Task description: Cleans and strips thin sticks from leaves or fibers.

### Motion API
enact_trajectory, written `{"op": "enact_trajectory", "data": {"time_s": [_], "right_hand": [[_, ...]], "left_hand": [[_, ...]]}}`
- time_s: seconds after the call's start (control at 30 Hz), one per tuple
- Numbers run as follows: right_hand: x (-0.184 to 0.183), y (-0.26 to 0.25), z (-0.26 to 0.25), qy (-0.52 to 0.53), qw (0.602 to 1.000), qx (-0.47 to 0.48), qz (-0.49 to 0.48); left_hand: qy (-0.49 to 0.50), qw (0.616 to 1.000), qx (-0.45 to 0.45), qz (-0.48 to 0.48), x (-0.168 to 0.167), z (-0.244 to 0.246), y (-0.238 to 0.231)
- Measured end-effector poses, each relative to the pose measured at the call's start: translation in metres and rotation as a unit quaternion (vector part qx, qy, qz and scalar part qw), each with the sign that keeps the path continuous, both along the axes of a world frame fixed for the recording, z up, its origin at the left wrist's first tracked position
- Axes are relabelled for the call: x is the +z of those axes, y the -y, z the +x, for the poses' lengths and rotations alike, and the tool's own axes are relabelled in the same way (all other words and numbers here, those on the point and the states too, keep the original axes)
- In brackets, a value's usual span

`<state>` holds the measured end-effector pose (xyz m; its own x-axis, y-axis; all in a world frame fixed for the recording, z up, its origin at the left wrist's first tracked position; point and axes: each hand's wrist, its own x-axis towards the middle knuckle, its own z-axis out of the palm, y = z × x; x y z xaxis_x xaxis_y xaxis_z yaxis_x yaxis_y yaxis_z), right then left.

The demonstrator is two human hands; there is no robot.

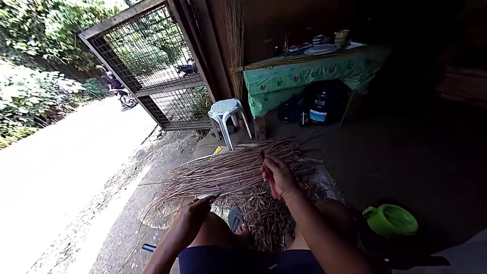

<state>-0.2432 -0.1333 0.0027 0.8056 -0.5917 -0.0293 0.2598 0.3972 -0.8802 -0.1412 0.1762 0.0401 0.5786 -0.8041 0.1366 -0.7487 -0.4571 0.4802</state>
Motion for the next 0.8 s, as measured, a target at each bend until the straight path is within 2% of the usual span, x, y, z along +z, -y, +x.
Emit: {"op": "enact_trajectory", "data": {"time_s": [0.1,0.17,0.27,0.4,0.53,0.63,0.73,0.8], "right_hand": [[-0.006,-0.038,-0.005,-0.022,0.993,0.11,-0.028],[-0.007,-0.046,-0.011,-0.024,0.992,0.121,-0.024],[-0.003,-0.023,-0.016,-0.026,0.998,0.049,-0.012],[0.005,0.033,-0.022,-0.014,0.997,-0.076,0.013],[0.01,0.058,-0.028,-0.015,0.987,-0.151,0.045],[0.007,0.023,-0.024,-0.04,0.993,-0.103,0.035],[-0.002,-0.036,-0.021,-0.059,0.998,0.022,-0.006],[-0.004,-0.066,-0.021,-0.07,0.993,0.088,-0.021]], "left_hand": [[-0.045,0.999,0.003,0.012,-0.004,-0.005,0.015],[-0.068,0.997,0.011,0.037,-0.007,-0.007,0.018],[-0.058,0.997,-0.001,0.056,-0.013,-0.005,0.006],[-0.011,0.998,-0.053,-0.016,-0.021,-0.002,-0.022],[-0.045,0.998,-0.027,-0.017,-0.025,0.0,-0.044],[-0.034,0.999,0.003,-0.026,-0.028,-0.004,-0.036],[0.044,0.998,0.028,-0.042,-0.033,-0.01,-0.012],[0.059,0.997,0.035,-0.039,-0.032,-0.015,0.0]]}}
